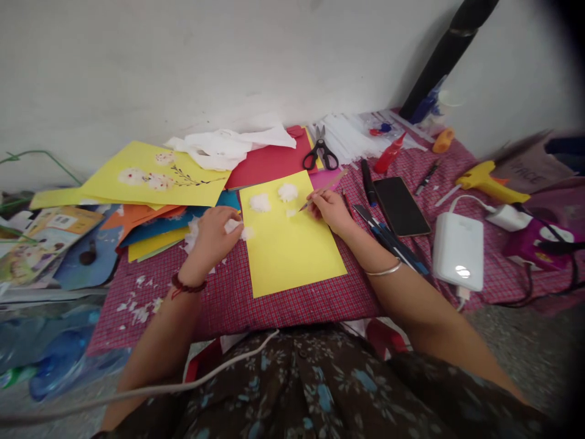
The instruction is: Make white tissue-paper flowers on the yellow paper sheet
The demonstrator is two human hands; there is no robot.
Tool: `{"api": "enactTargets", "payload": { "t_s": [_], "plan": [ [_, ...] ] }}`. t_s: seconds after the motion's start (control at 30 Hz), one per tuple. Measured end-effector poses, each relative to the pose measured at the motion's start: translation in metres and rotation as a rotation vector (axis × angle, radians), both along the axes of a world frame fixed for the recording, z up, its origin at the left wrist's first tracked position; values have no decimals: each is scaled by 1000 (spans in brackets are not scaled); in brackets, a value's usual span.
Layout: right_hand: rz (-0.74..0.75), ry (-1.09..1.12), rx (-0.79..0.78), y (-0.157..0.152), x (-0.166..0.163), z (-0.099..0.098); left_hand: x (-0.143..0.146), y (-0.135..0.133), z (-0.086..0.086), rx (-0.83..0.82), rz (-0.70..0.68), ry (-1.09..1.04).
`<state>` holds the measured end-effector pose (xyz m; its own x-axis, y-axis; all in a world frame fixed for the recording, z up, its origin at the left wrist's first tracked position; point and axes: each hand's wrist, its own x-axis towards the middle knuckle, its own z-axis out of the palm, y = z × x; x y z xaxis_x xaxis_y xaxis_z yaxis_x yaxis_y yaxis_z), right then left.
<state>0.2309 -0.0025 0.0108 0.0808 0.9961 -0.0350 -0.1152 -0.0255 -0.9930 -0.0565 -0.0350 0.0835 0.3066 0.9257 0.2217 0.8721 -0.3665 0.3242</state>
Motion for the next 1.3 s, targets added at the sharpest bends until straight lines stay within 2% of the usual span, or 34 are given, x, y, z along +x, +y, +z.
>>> {"api": "enactTargets", "payload": {
  "t_s": [0.1,0.17,0.37,0.47,0.57,0.67,0.77,0.83,0.9,1.0,1.07,1.17,1.3],
  "plan": [
    [2,18,-13,0,0,2,4,11,-19,-74,-28,231],
    [5,17,-22,0,0,3,5,17,-27,-115,-34,302],
    [15,7,-19,0,-1,3,6,30,-29,-293,-22,295],
    [11,4,-28,0,-1,3,7,34,-29,-306,-27,262],
    [11,-2,-34,0,-1,4,5,31,-20,-209,-62,147],
    [31,-3,-40,1,-1,5,3,17,5,-108,-97,-111],
    [43,-5,-37,1,-1,4,3,3,27,-210,-73,-401],
    [40,-3,-35,1,-1,4,5,0,32,-283,-47,-478],
    [37,-3,-40,0,-1,5,6,5,26,-278,-25,-360],
    [40,-6,-51,0,-1,6,8,20,8,-244,-53,14],
    [42,-7,-51,0,-1,6,9,30,-5,-256,-99,175],
    [44,-13,-43,0,0,5,10,38,-18,-352,-141,207],
    [40,-39,-5,0,0,1,8,39,-23,-468,-135,128]
  ]
}}
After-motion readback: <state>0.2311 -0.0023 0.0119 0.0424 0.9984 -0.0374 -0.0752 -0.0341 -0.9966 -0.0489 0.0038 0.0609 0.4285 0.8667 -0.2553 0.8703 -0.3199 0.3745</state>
